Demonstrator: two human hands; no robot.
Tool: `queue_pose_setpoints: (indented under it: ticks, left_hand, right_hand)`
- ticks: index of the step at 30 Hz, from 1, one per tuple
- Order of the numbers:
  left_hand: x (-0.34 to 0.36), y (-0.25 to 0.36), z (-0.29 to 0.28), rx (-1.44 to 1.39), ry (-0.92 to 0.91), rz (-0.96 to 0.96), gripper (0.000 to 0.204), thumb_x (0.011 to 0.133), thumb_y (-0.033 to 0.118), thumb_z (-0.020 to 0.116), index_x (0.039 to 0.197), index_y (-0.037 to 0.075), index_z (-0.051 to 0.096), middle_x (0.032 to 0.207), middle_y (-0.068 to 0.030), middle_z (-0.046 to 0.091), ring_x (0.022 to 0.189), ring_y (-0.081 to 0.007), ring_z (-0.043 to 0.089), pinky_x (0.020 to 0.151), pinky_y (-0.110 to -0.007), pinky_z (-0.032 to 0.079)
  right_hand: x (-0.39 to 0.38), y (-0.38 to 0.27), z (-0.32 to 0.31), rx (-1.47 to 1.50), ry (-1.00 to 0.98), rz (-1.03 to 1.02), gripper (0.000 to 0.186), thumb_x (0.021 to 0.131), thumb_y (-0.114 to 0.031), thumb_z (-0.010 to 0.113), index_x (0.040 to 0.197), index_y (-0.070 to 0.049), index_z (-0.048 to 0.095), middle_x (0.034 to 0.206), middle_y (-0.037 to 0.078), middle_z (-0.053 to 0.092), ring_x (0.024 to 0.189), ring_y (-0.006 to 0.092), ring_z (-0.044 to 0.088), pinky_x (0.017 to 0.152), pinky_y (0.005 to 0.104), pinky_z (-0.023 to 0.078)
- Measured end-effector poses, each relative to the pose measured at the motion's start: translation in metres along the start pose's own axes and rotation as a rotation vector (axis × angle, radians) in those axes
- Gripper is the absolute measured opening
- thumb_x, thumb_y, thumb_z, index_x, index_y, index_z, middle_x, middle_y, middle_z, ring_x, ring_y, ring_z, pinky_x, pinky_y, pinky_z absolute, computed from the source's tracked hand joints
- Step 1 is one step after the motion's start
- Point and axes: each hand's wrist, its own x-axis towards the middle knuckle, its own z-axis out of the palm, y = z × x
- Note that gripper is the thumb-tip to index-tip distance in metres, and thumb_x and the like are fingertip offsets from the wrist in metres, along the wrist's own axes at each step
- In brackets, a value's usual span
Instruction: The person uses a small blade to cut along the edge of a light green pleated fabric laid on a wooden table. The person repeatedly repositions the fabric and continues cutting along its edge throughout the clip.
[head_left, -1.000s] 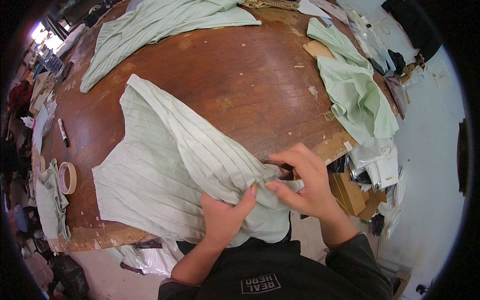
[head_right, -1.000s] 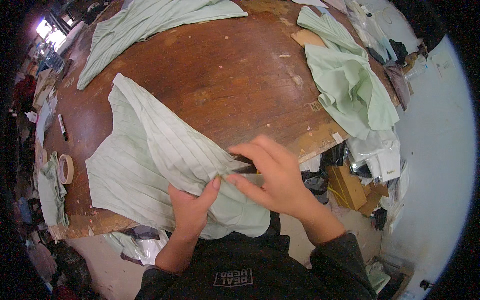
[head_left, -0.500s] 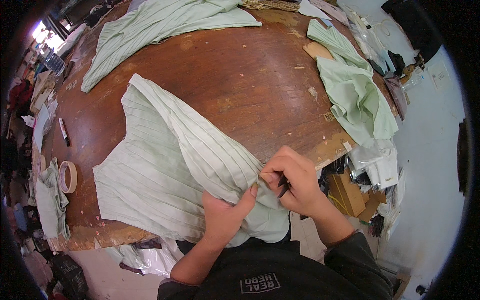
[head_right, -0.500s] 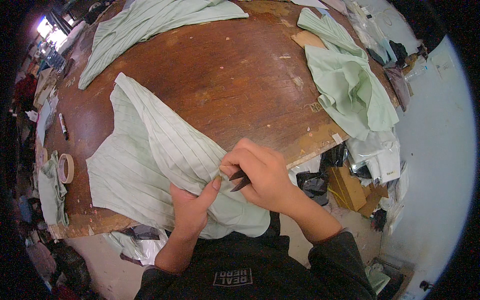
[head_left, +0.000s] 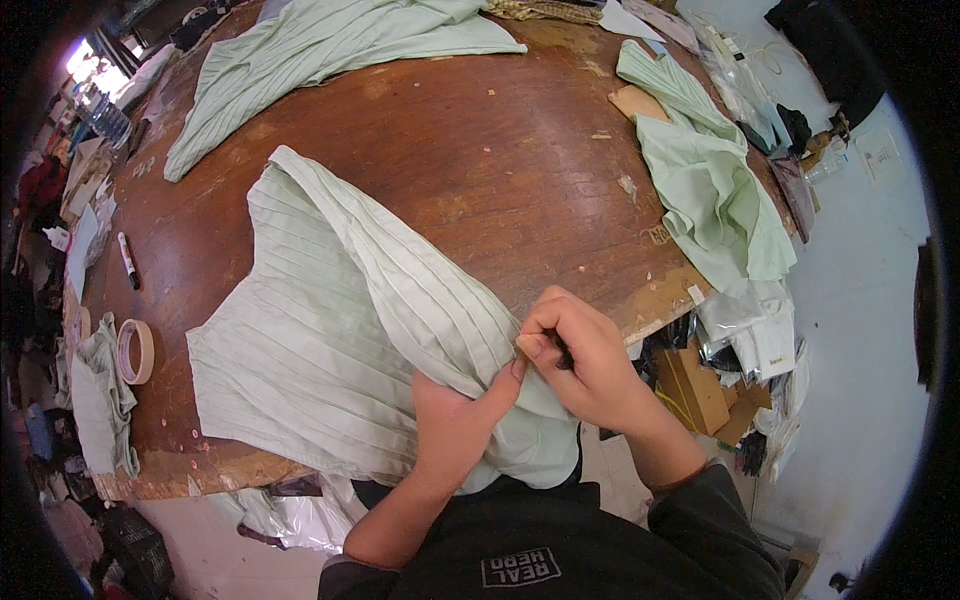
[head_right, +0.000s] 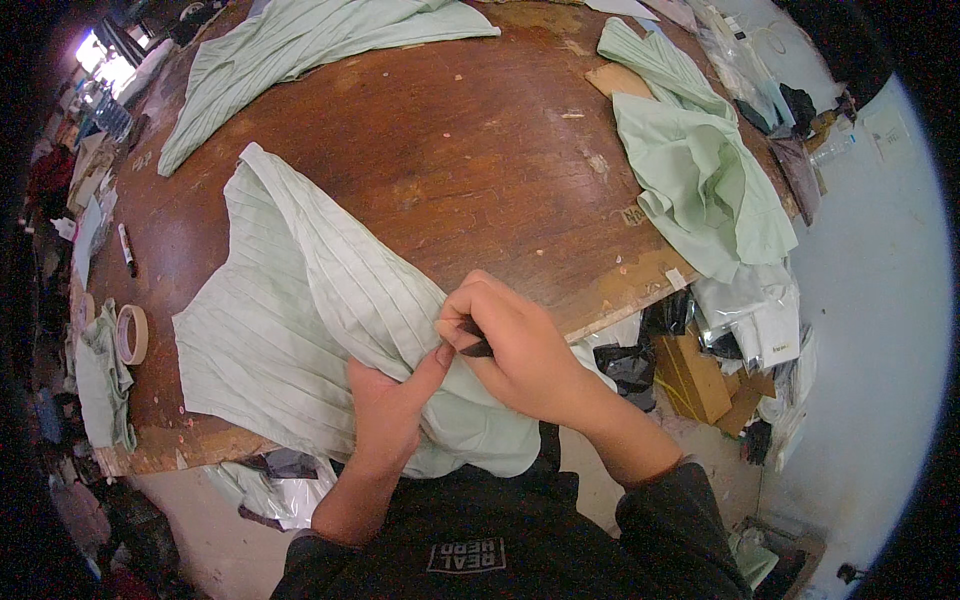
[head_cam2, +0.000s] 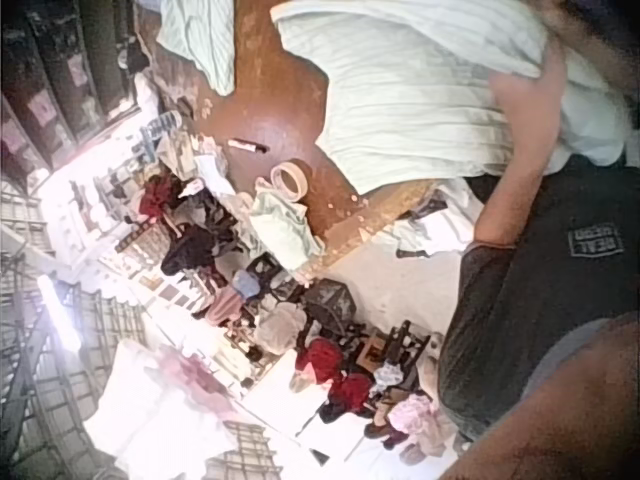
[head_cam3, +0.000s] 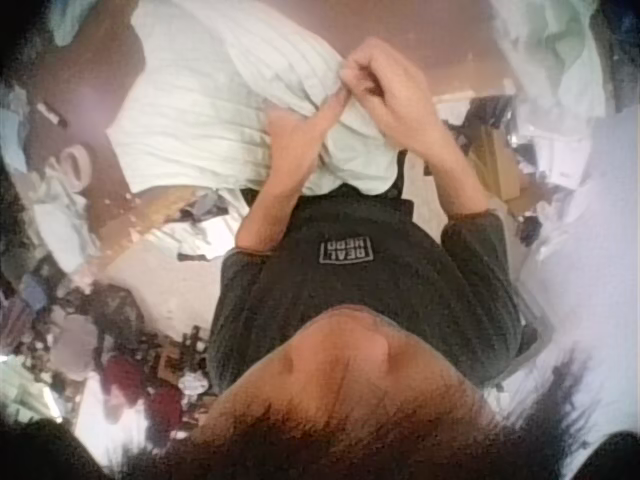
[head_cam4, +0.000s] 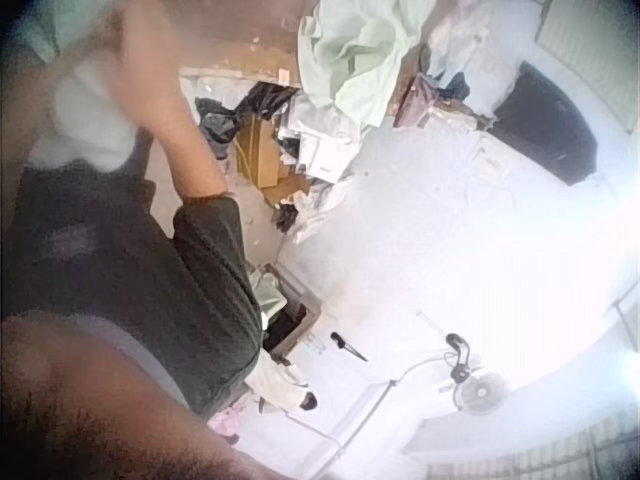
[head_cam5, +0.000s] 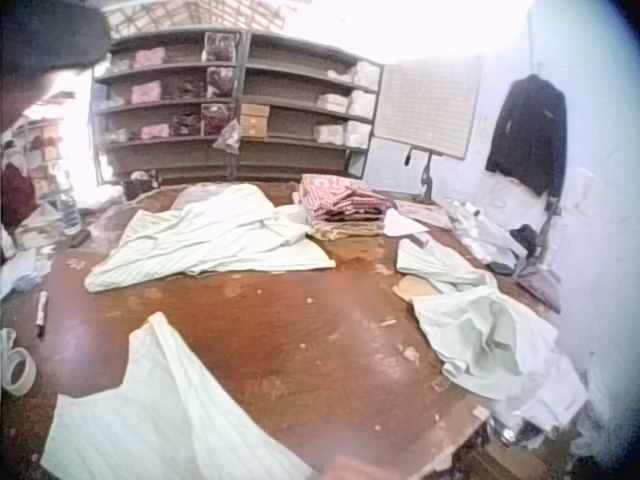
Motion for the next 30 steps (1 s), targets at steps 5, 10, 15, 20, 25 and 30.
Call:
queue_pose_setpoints:
  ticks: [5, 10, 15, 20, 25, 30]
  left_hand:
    - [0.002, -0.003, 0.001, -0.027, 0.012, 0.016, 0.025, 0.078, 0.003, 0.072, 0.101, -0.002, 0.061, 0.095, -0.006, 0.065, 0.086, -0.0118, 0.061, 0.076, -0.026, 0.048]
    - [0.0, 0.0, 0.001, -0.041, 0.008, -0.044, 0.034, 0.078, -0.003, 0.07, 0.11, -0.003, 0.058, 0.104, -0.0075, 0.064, 0.094, -0.0142, 0.061, 0.083, -0.029, 0.048]
    - [0.0, -0.002, 0.0, -0.073, 0.008, -0.047, 0.037, 0.078, -0.004, 0.07, 0.112, -0.003, 0.056, 0.105, -0.009, 0.063, 0.094, -0.0153, 0.061, 0.084, -0.029, 0.049]
    - [-0.002, -0.001, -0.003, -0.027, -0.001, -0.051, 0.038, 0.079, -0.004, 0.069, 0.114, -0.003, 0.055, 0.106, -0.0091, 0.063, 0.095, -0.0157, 0.061, 0.084, -0.03, 0.049]
    - [-0.004, -0.005, -0.002, -0.063, 0.114, 0.013, 0.049, 0.079, 0.004, 0.072, 0.12, -0.005, 0.047, 0.113, -0.0114, 0.057, 0.105, -0.0158, 0.054, 0.088, -0.029, 0.045]
    - [-0.002, -0.015, -0.013, 0.332, 0.364, 0.669, 0.066, 0.075, 0.006, 0.075, 0.13, 0.001, 0.038, 0.12, -0.014, 0.05, 0.116, -0.0247, 0.044, 0.094, -0.037, 0.04]
  right_hand:
    - [0.002, 0.0, -0.004, -0.046, 0.019, 0.044, 0.013, 0.084, -0.002, 0.06, 0.09, -0.002, 0.049, 0.083, 0.012, 0.051, 0.072, 0.0268, 0.053, 0.065, 0.0336, 0.043]
    - [-0.016, 0.012, -0.013, 0.057, 0.165, 0.12, 0.024, 0.083, -0.011, 0.067, 0.101, -0.003, 0.053, 0.089, 0.012, 0.055, 0.076, 0.0262, 0.056, 0.068, 0.0331, 0.045]
    - [-0.017, 0.009, -0.023, -0.169, 0.02, 0.022, 0.029, 0.079, -0.011, 0.07, 0.104, -0.004, 0.057, 0.093, 0.012, 0.059, 0.08, 0.027, 0.058, 0.068, 0.0343, 0.047]
    - [-0.008, -0.002, -0.029, -0.396, 0.047, -0.182, 0.03, 0.073, -0.012, 0.073, 0.099, -0.004, 0.061, 0.091, 0.012, 0.061, 0.08, 0.03, 0.058, 0.068, 0.0368, 0.047]
    - [-0.013, -0.017, -0.015, -0.243, 0.117, 0.012, 0.03, 0.073, -0.013, 0.075, 0.098, -0.004, 0.061, 0.089, 0.011, 0.058, 0.076, 0.0287, 0.059, 0.065, 0.0345, 0.048]
    - [-0.021, 0.004, 0.013, -0.118, 0.12, 0.051, 0.022, 0.074, -0.008, 0.074, 0.091, -0.003, 0.06, 0.086, 0.011, 0.055, 0.073, 0.0273, 0.058, 0.063, 0.0322, 0.047]
